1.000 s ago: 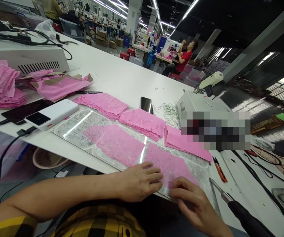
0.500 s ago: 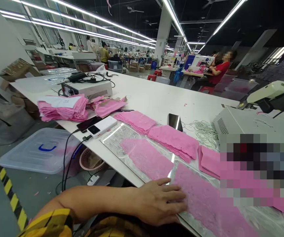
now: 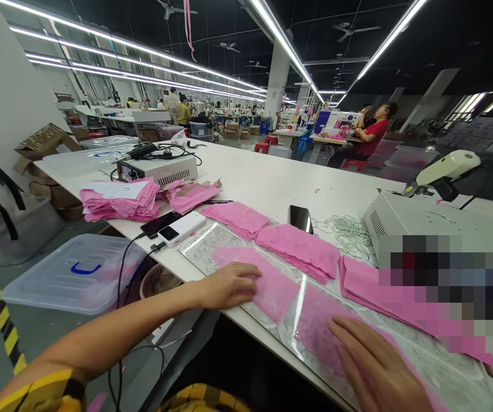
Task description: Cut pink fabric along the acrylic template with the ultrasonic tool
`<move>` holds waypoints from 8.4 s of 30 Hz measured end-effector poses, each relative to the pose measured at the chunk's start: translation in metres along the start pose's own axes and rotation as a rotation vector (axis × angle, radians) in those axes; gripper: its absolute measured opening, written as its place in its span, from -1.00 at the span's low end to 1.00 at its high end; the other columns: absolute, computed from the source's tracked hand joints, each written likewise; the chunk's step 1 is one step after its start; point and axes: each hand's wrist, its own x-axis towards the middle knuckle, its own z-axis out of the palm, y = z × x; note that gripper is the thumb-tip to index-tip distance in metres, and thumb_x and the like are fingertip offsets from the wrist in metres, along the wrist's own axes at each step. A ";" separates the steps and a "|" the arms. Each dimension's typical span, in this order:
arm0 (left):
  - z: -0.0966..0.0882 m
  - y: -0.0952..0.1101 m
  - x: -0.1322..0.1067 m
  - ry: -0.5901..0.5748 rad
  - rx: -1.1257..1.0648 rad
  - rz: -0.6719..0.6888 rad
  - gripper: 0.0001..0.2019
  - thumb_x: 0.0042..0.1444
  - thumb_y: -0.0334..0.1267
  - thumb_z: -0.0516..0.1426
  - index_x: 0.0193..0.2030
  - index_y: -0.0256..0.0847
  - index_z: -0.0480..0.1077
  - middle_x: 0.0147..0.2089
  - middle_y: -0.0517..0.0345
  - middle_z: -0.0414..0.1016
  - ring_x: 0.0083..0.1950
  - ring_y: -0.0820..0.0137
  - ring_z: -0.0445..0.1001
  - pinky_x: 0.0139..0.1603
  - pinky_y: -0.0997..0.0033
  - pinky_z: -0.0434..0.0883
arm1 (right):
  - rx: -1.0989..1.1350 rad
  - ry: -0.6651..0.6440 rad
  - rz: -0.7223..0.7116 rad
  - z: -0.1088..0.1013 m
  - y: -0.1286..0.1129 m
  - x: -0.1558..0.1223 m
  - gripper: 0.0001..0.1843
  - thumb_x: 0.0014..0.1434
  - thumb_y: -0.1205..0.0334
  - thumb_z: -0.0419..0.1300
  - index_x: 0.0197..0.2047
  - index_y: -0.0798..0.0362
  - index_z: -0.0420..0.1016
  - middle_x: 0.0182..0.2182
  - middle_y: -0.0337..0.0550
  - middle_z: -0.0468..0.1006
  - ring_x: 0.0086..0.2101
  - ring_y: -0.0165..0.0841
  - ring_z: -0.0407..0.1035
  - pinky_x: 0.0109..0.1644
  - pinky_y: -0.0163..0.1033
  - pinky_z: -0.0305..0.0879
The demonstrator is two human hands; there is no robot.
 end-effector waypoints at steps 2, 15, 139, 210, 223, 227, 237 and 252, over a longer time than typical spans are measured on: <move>0.004 0.000 0.011 -0.020 -0.009 0.013 -0.85 0.29 -0.26 0.11 -0.25 -0.24 0.48 0.09 -0.08 0.50 0.20 0.25 0.42 0.23 0.29 0.33 | -0.048 -0.081 -0.069 0.013 -0.007 0.040 -0.63 0.35 0.17 0.01 0.16 -0.04 0.43 0.03 -0.21 0.56 0.02 -0.29 0.44 0.05 -0.16 0.40; -0.002 -0.034 0.010 -0.157 0.107 -0.117 -0.54 0.34 -0.06 0.05 0.32 -0.13 0.28 0.43 -0.14 0.12 0.45 -0.12 0.02 0.37 -0.26 0.00 | -0.178 -0.256 -0.101 0.057 0.005 0.060 -0.61 0.35 0.16 -0.05 0.12 -0.06 0.46 0.08 -0.21 0.53 0.07 -0.12 0.42 0.04 0.09 0.43; 0.028 0.072 0.140 -0.422 -0.038 0.331 -0.86 0.22 -0.41 0.13 -0.38 -0.23 0.35 -0.31 0.16 0.39 -0.25 0.38 0.34 -0.10 0.38 0.24 | -0.233 0.136 0.443 -0.055 -0.006 -0.067 -0.81 0.24 0.42 0.14 -0.11 0.02 0.46 -0.14 -0.09 0.55 -0.13 -0.34 0.49 -0.03 -0.25 0.47; -0.019 0.005 0.094 0.412 -1.681 -0.813 -0.85 0.22 -0.41 0.10 -0.39 -0.27 0.27 -0.43 0.16 0.49 -0.44 0.47 0.53 -0.18 0.30 0.55 | 0.282 -0.340 0.429 -0.038 -0.029 0.043 -0.89 0.21 0.18 0.21 -0.22 -0.02 0.54 -0.34 -0.14 0.59 -0.40 -0.40 0.48 -0.38 -0.41 0.45; -0.026 0.004 0.086 0.615 -1.649 -0.901 -0.86 0.22 -0.46 0.06 -0.38 -0.31 0.32 -0.37 0.03 0.57 -0.37 0.40 0.59 -0.16 0.32 0.57 | 0.246 -0.374 0.267 -0.014 -0.037 0.021 -0.87 0.28 0.36 0.09 -0.26 -0.03 0.42 -0.37 -0.19 0.47 -0.37 -0.42 0.41 -0.33 -0.37 0.39; -0.028 -0.001 0.075 0.685 -1.648 -0.923 -0.86 0.21 -0.45 0.07 -0.38 -0.32 0.34 -0.35 -0.01 0.59 -0.35 0.39 0.60 -0.21 0.39 0.57 | 0.295 -0.386 0.327 -0.015 -0.038 0.023 -0.85 0.30 0.32 0.06 -0.31 -0.02 0.39 -0.41 -0.20 0.46 -0.40 -0.42 0.37 -0.35 -0.36 0.33; -0.018 -0.007 0.038 0.763 -1.634 -0.976 -0.94 0.17 -0.42 0.12 -0.34 -0.32 0.37 -0.34 -0.04 0.60 -0.34 0.34 0.62 -0.24 0.37 0.58 | 0.192 -0.389 0.717 -0.010 0.011 0.056 -0.72 0.18 0.03 0.04 -0.38 0.01 0.45 -0.46 -0.16 0.51 -0.46 -0.34 0.36 -0.39 -0.25 0.28; -0.017 -0.007 -0.006 0.644 -1.428 -0.861 -0.75 0.00 -0.25 0.32 -0.45 -0.27 0.31 -0.42 0.17 0.48 -0.37 0.45 0.51 -0.25 0.48 0.50 | 0.122 -0.667 0.632 0.039 -0.024 0.096 -0.75 0.19 0.08 -0.02 -0.42 -0.03 0.36 -0.42 -0.19 0.50 -0.41 -0.32 0.37 -0.36 -0.23 0.21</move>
